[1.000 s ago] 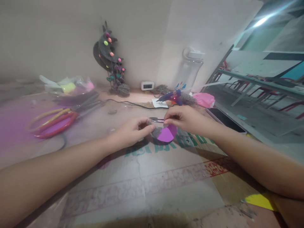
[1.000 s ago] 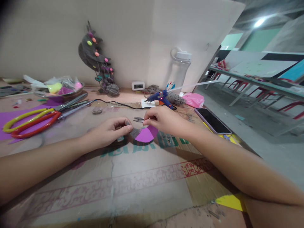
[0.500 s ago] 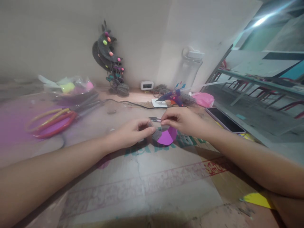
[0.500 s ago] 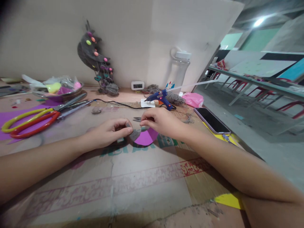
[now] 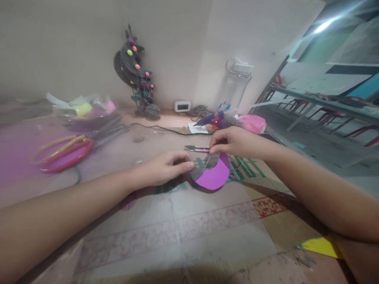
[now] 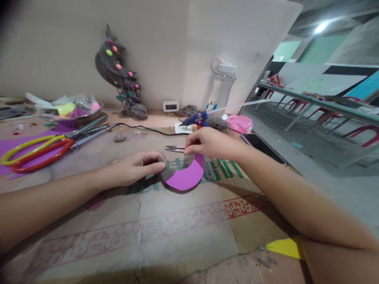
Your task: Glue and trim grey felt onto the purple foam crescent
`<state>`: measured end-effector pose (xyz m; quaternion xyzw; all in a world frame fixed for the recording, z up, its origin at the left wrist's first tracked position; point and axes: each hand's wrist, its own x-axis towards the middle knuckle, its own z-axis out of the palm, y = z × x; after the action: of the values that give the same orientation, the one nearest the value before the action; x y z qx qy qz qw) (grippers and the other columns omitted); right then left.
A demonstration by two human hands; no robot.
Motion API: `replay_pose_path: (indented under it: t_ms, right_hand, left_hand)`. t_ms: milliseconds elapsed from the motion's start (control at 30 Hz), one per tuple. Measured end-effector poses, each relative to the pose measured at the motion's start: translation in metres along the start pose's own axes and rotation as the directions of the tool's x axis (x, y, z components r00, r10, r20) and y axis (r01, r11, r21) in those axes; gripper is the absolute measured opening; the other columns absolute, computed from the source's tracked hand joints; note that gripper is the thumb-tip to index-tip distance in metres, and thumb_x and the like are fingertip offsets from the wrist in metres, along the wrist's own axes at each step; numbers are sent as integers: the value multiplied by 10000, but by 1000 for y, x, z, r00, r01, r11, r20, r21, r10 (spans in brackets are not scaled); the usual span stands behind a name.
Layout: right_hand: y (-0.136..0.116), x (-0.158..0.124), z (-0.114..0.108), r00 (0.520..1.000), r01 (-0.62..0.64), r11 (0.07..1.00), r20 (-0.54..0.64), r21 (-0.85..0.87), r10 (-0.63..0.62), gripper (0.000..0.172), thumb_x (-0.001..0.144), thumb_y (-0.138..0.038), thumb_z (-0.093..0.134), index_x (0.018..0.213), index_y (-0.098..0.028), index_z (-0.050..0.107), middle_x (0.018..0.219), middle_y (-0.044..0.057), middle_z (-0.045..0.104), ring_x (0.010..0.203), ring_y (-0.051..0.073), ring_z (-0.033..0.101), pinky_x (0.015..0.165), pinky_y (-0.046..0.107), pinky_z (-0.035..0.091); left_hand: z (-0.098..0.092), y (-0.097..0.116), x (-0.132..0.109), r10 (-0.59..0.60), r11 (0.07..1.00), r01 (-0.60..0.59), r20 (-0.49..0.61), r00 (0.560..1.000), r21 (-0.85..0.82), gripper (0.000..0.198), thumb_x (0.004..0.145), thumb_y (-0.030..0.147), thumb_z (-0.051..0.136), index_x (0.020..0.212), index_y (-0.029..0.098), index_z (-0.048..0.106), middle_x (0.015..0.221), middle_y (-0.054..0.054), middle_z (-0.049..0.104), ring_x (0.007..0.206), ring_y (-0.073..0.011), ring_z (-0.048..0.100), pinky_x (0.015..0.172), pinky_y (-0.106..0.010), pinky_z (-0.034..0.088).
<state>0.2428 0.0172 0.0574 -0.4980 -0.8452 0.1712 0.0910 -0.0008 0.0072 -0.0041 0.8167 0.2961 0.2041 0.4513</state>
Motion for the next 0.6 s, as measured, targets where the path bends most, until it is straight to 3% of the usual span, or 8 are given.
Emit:
replay_pose_path:
  t_ms: [100, 400, 500, 600]
  right_hand:
    - [11, 0, -14, 998, 0, 1000, 66, 31, -3, 187, 810, -381, 637, 755, -210, 691, 652, -25, 628, 597, 115, 546, 566, 245, 388]
    - [32, 7, -18, 999, -19, 999, -38, -41, 18, 188, 821, -386, 618, 782, -217, 690, 733, -4, 679, 684, 153, 603, 637, 273, 435]
    - [25, 5, -14, 953, -32, 990, -304, -135, -10, 151, 835, -309, 598, 867, -207, 705, 871, 33, 713, 779, 188, 628, 697, 308, 450]
    - [6, -6, -11, 781, -52, 989, -623, -138, -46, 176, 873, -318, 568, 905, -199, 693, 868, 54, 703, 777, 202, 618, 689, 328, 443]
  left_hand:
    - [0, 0, -1, 10, 1000, -10, 19, 1000, -4, 318, 911, 472, 475, 812, 179, 550, 692, 19, 515, 621, -118, 465, 563, -236, 366]
    - [1, 1, 0, 5, 999, -4, 19, 1000, -36, 306, 902, 463, 502, 820, 178, 574, 694, 12, 543, 615, -117, 479, 552, -232, 374]
    - [2, 1, 0, -24, 996, 22, -22, 999, -92, 298, 905, 450, 509, 800, 177, 564, 692, 16, 563, 619, -115, 492, 563, -232, 373]
    - [2, 1, 0, -66, 988, 53, -80, 995, -147, 283, 906, 436, 515, 793, 178, 546, 685, 18, 573, 620, -117, 499, 564, -233, 367]
